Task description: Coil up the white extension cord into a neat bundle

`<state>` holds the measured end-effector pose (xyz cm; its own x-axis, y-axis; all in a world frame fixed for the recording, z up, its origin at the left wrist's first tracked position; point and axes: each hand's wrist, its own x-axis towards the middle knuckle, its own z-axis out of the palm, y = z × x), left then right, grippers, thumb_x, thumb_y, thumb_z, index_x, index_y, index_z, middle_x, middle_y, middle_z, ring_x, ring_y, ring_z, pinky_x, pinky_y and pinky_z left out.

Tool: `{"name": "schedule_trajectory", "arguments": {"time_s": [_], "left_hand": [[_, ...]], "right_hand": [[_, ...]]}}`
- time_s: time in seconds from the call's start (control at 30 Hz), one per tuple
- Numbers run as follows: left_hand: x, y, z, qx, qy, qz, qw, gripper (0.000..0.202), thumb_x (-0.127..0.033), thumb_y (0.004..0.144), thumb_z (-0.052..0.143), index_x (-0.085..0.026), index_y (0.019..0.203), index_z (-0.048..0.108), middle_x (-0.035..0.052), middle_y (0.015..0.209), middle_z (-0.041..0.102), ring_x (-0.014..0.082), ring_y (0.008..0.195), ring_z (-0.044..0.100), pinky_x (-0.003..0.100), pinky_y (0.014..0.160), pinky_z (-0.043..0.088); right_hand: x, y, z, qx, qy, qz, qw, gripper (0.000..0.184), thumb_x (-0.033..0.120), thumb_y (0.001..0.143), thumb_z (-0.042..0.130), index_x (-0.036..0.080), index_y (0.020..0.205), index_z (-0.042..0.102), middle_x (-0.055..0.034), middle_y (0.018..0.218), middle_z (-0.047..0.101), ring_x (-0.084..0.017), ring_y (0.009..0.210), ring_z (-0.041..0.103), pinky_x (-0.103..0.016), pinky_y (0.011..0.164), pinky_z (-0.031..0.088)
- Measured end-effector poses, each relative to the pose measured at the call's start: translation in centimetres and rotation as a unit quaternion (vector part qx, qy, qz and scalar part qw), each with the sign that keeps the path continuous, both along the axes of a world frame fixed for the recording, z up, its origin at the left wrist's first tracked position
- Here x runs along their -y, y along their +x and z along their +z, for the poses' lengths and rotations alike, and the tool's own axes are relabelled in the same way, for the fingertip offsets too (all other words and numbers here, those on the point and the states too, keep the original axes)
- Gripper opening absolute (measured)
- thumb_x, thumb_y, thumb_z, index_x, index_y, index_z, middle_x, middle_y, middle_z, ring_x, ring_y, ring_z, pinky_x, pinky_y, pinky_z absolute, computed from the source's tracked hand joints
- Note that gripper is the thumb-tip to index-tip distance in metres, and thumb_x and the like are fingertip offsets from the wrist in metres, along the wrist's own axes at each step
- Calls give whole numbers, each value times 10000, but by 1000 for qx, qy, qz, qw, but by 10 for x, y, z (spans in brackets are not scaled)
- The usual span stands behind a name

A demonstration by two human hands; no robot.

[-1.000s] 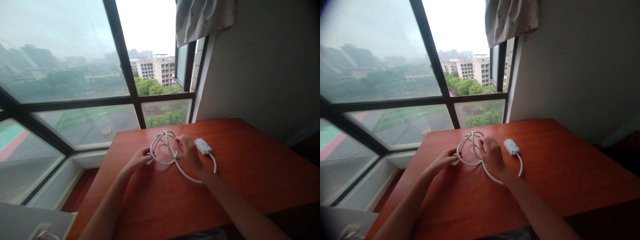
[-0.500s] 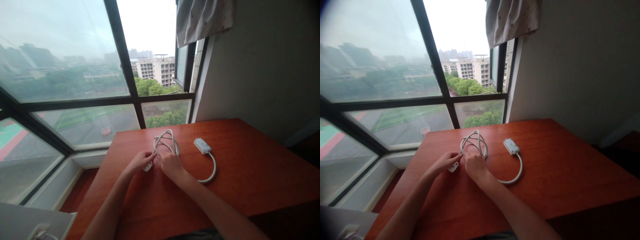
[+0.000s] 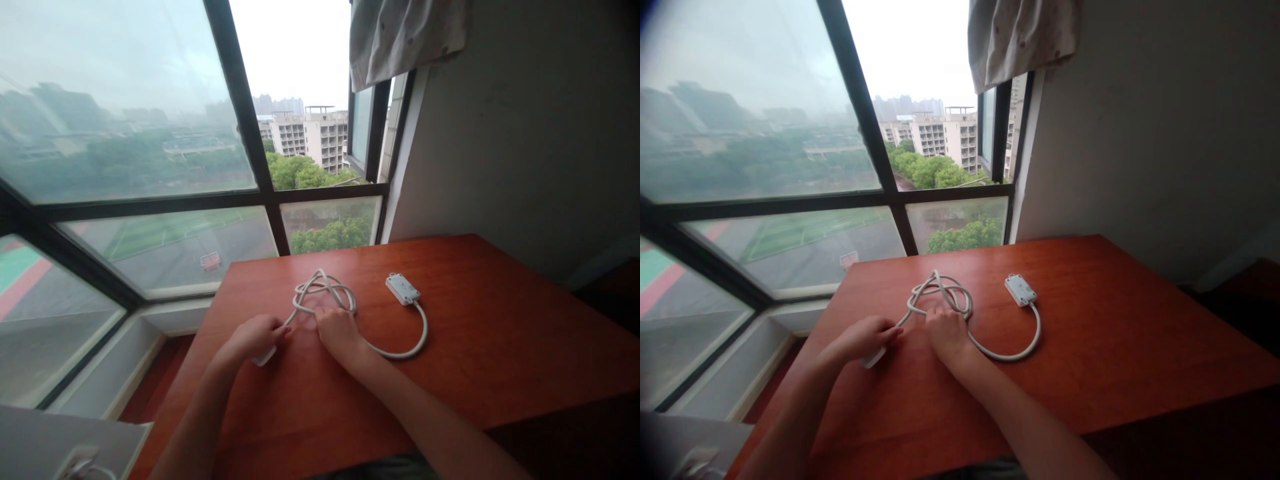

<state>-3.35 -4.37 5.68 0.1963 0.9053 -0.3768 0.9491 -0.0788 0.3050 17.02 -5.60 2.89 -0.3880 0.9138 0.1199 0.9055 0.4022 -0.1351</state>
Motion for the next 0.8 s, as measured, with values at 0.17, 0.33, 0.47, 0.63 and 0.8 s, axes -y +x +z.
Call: {"name": "schedule_trajectory", "arguments": {"time_s": [0.17,0.33,0.47,0.63,0.8], "left_hand": [[3,-27,10,27,-35,-7,999,356,-462,754,458,-183,790,677,32,757,696,175,647,589,220,541,366],[1,-21,14,-54,7,-30,998,301,-403,765,456,-199,738,676,44,747,693,182,629,590,238,559,370],[-2,-14,8,-114,73,-40,990,291,-369,799,430,-216,761,674,81,850,707,232,740,628,277,621,394],[0,-11,3,-115,87,-43,989,255,-362,819,445,-217,807,653,89,888,702,250,797,639,292,650,414],[0,4,9,-76,173,-7,982,328,-454,873,421,-209,927,633,89,964,656,231,841,630,290,687,434]], "right_hand": [[0,4,-4,8,11,1,1000,268,37,881,386,121,954,629,-134,902,675,-234,840,652,-295,646,510],[9,15,-10,-8,38,34,999,242,33,878,399,127,946,611,-118,938,658,-215,864,631,-270,669,492],[22,40,-11,-102,65,92,988,210,132,920,418,181,1023,594,-73,1001,654,-175,892,615,-246,765,458],[24,107,-5,-164,107,-41,980,224,260,942,410,199,956,625,-61,905,676,-165,797,626,-250,716,421],[15,181,-2,-30,50,-266,962,356,436,908,427,202,707,603,-75,754,672,-201,651,614,-281,547,335]]}}
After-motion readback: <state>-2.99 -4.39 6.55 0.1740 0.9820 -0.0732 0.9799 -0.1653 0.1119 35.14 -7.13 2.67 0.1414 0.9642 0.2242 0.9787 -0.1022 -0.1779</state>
